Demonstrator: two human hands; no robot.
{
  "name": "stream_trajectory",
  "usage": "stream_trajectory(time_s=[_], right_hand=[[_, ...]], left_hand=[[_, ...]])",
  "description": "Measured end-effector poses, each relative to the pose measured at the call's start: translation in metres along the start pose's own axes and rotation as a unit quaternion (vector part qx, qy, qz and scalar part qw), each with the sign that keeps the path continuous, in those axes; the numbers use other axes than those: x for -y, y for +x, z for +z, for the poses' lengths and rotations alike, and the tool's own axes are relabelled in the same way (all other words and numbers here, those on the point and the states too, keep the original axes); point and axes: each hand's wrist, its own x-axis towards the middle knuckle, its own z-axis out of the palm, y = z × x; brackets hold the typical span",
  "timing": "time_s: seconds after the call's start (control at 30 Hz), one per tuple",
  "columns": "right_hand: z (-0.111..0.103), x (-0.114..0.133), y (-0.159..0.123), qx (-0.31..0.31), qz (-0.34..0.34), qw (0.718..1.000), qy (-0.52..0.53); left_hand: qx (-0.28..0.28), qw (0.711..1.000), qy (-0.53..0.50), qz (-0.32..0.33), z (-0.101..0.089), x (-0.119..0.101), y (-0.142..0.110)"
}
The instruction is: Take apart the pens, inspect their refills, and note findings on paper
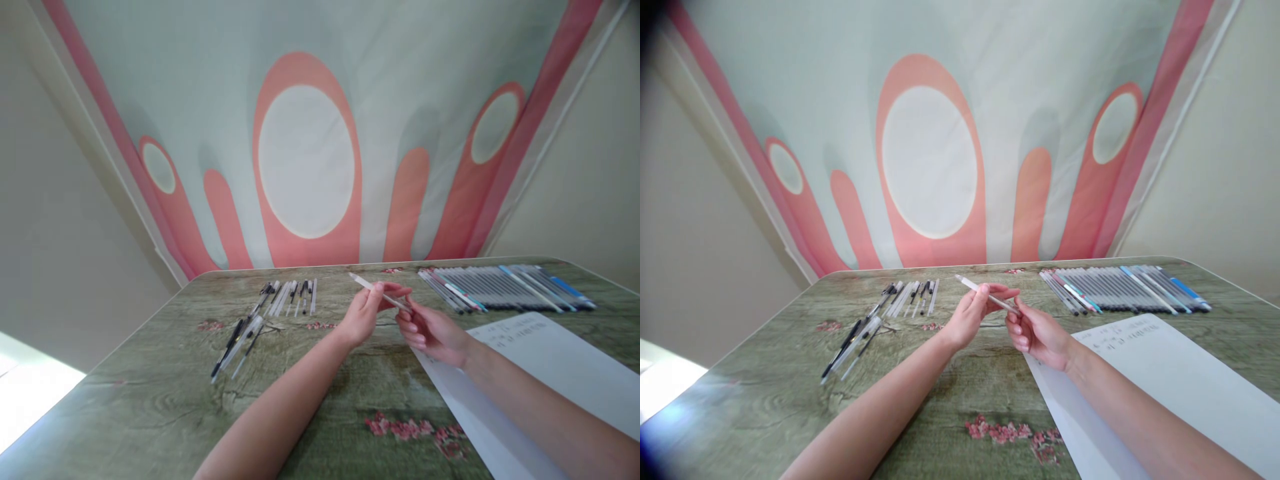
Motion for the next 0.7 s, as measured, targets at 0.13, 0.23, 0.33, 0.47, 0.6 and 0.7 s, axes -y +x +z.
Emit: stream_trajectory(time_s=[0.13,0.23,0.33,0.47,0.6,0.7], right_hand=[[-0.0020,0.0008,0.0011,-0.004,0.000,1.000,0.007],[-0.0032,0.0013,0.0017,-0.006,0.001,1.000,0.013],[-0.0057,0.0020,0.0024,-0.016,0.004,1.000,0.019],[-0.0094,0.0035,0.0033,-0.034,-0.004,0.999,0.024],[-0.0097,0.0049,0.0039,-0.071,-0.032,0.997,0.017],[-0.0081,0.0050,0.0043,-0.091,-0.041,0.995,-0.001]], left_hand=[[-0.009,1.000,-0.016,0.006,-0.0012,-0.0008,0.0005],[-0.009,1.000,-0.026,0.003,-0.0011,-0.0015,0.0011],[-0.019,0.999,-0.039,0.013,-0.0012,-0.0026,0.0022],[-0.033,0.998,-0.048,0.021,-0.0032,-0.0038,0.0040],[-0.039,0.998,-0.056,0.015,-0.0045,-0.0027,0.0052],[-0.035,0.997,-0.065,0.009,-0.0042,-0.0009,0.0056]])
